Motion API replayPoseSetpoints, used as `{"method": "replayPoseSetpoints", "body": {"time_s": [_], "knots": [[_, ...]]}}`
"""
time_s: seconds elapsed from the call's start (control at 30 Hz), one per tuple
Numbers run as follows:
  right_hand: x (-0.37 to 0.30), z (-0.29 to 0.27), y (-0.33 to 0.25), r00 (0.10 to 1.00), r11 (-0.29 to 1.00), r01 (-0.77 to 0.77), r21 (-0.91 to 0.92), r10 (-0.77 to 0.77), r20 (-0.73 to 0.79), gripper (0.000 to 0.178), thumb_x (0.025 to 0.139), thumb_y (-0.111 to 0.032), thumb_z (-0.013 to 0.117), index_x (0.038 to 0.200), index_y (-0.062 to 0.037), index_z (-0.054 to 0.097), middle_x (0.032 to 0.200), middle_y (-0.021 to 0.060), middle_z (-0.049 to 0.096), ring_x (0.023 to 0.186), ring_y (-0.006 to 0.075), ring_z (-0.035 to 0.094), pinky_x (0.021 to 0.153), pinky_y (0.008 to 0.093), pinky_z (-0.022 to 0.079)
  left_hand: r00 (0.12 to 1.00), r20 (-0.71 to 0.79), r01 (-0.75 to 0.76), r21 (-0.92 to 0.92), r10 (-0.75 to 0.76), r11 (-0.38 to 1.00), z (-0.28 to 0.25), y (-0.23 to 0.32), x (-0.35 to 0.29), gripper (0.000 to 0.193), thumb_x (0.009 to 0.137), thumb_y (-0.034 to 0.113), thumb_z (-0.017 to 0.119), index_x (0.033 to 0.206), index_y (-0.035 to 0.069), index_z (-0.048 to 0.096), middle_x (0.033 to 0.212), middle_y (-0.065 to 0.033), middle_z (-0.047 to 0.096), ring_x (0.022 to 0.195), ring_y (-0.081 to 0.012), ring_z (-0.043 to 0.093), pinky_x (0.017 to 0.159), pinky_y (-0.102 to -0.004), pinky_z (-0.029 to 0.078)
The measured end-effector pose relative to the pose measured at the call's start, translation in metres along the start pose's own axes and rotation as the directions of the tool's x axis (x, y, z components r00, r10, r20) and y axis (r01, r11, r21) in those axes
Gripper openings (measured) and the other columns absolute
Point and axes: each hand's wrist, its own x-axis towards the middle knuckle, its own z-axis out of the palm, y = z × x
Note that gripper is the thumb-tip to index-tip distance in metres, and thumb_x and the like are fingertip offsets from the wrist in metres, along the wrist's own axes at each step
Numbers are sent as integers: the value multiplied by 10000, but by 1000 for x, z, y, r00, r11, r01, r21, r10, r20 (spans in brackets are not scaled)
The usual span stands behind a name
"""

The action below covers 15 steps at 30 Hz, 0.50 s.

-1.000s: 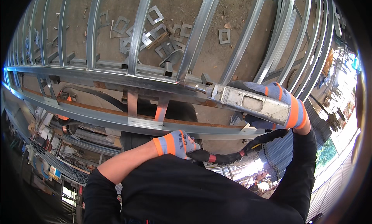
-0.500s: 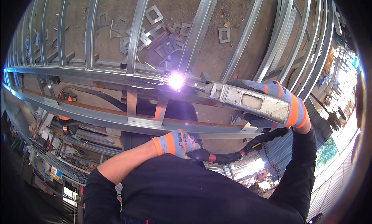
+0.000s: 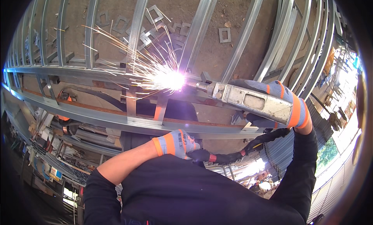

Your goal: The person welds multiple joints on a large metal frame using a handheld welding torch. They move along the frame, applying welds at various intersections while wearing gloves. The work is performed in a workshop with metal parts and tools visible on the floor.

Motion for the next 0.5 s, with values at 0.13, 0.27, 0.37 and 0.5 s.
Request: {"method": "replayPoseSetpoints", "body": {"time_s": [0.13,0.27,0.37,0.5], "knots": [[-3,-2,-4,992,989,-124,84,122,26,769,867,-53,794,1553,7,452,1100,83,760,892,150,742,843,329,597,1000,-12,-9,1,9,1000,2,-1,-1,417,776,436,781,984,126,596,822,-79,676,866,-334,702,713,-458,552],[-14,5,4,978,960,-198,199,206,-18,765,866,-70,796,1546,6,454,1083,90,760,888,164,742,832,322,591,1000,-5,8,0,-8,1000,2,0,-1,429,777,441,782,1008,125,604,844,-79,684,869,-337,701,734,-454,559],[-15,7,10,988,982,-129,135,139,-66,741,824,-114,819,1476,39,502,1047,121,760,846,222,752,785,314,576,1000,-10,2,3,-2,1000,1,1,-1,443,776,442,784,1030,122,613,856,-78,688,878,-334,703,749,-449,564],[-17,6,17,996,995,-16,95,25,-90,729,819,-120,821,1459,48,515,1038,131,759,823,225,746,768,313,571,999,-34,-14,13,14,1000,3,0,-2,461,769,431,790,1062,115,627,870,-77,696,894,-329,709,765,-441,570]]}}
